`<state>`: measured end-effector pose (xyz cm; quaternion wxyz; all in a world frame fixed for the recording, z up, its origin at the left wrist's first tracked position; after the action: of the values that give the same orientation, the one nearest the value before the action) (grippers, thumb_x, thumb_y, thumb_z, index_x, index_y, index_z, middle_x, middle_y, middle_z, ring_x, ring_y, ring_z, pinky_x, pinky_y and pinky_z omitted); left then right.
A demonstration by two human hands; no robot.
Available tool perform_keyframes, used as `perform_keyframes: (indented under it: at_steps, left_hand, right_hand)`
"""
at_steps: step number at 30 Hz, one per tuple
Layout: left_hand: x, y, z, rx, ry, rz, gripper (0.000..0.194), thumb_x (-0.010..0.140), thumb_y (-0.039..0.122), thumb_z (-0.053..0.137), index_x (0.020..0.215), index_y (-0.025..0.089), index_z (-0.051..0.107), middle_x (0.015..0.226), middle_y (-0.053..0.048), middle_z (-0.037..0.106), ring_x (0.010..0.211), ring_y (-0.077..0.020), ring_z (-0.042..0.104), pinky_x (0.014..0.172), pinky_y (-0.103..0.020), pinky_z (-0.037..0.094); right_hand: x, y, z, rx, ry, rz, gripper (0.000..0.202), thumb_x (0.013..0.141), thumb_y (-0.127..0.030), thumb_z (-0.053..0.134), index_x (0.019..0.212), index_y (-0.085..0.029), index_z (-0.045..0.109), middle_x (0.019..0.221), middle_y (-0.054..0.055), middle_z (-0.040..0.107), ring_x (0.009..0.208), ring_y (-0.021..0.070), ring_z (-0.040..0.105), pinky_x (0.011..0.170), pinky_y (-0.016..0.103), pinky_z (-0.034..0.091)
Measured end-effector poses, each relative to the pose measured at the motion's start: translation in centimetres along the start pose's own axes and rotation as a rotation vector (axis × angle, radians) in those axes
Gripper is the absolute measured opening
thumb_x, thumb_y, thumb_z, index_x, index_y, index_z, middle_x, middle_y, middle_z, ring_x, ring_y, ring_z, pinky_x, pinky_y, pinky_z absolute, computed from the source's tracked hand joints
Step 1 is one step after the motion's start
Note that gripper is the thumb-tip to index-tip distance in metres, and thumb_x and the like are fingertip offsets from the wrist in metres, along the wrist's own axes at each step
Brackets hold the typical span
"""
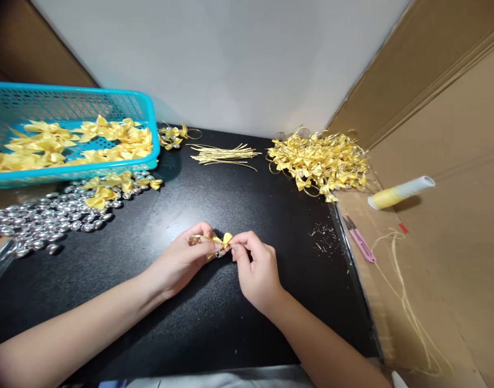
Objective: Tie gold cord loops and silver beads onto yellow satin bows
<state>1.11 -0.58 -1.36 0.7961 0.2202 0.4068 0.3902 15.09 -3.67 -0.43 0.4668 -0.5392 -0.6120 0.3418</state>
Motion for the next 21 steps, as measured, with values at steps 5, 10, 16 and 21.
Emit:
perform_keyframes:
  at_steps: [5, 10, 16, 21]
  left_hand:
    - [0.08, -0.21, -0.31, 0.042, 0.031, -0.004, 0.036, 0.057, 0.013, 0.081, 0.07, 0.018, 0.047, 0.058, 0.004, 0.064, 0.059, -0.0099, 0.061, 0.062, -0.021, 0.043]
    - [0.11, -0.33, -0.49, 0.063, 0.049, -0.007, 0.036, 0.058, 0.014, 0.08, 0.071, 0.018, 0.047, 0.06, 0.004, 0.064, 0.061, -0.0106, 0.062, 0.063, -0.021, 0.044]
    - [0.13, -0.09, -0.28, 0.034, 0.024, 0.005, 0.034, 0.058, 0.013, 0.079, 0.07, 0.018, 0.047, 0.062, 0.002, 0.067, 0.064, -0.0113, 0.064, 0.068, -0.022, 0.046]
    - [0.16, -0.06, -0.22, 0.001, 0.008, 0.006, 0.034, 0.06, 0.013, 0.079, 0.071, 0.018, 0.047, 0.062, 0.003, 0.067, 0.065, -0.0106, 0.065, 0.068, -0.021, 0.047]
  right_hand:
    - [-0.1, 0.25, 0.15, 0.032, 0.001, 0.031, 0.013, 0.093, -0.018, 0.049, 0.083, -0.019, 0.057, 0.064, -0.002, 0.059, 0.058, 0.0101, 0.058, 0.059, 0.021, 0.047]
    - [0.0, 0.36, 0.17, 0.061, -0.007, 0.058, 0.012, 0.093, -0.02, 0.05, 0.084, -0.02, 0.057, 0.065, -0.002, 0.058, 0.059, 0.0099, 0.057, 0.06, 0.021, 0.047]
    - [0.29, 0.33, 0.43, 0.173, -0.034, 0.123, 0.012, 0.093, -0.022, 0.05, 0.083, -0.019, 0.056, 0.062, -0.003, 0.055, 0.057, 0.0093, 0.055, 0.057, 0.021, 0.044]
    - [0.38, 0.79, 0.89, 0.295, -0.066, 0.188, 0.012, 0.092, -0.026, 0.05, 0.083, -0.019, 0.054, 0.061, -0.004, 0.054, 0.055, 0.0091, 0.053, 0.054, 0.02, 0.043]
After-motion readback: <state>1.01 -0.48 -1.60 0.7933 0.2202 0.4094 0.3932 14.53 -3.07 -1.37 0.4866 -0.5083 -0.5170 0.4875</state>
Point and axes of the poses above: each hand's wrist, its own x-axis towards the middle knuckle, its own z-axis out of the palm, y = z × x, the point moved 4 cm from there along x, towards the middle knuckle
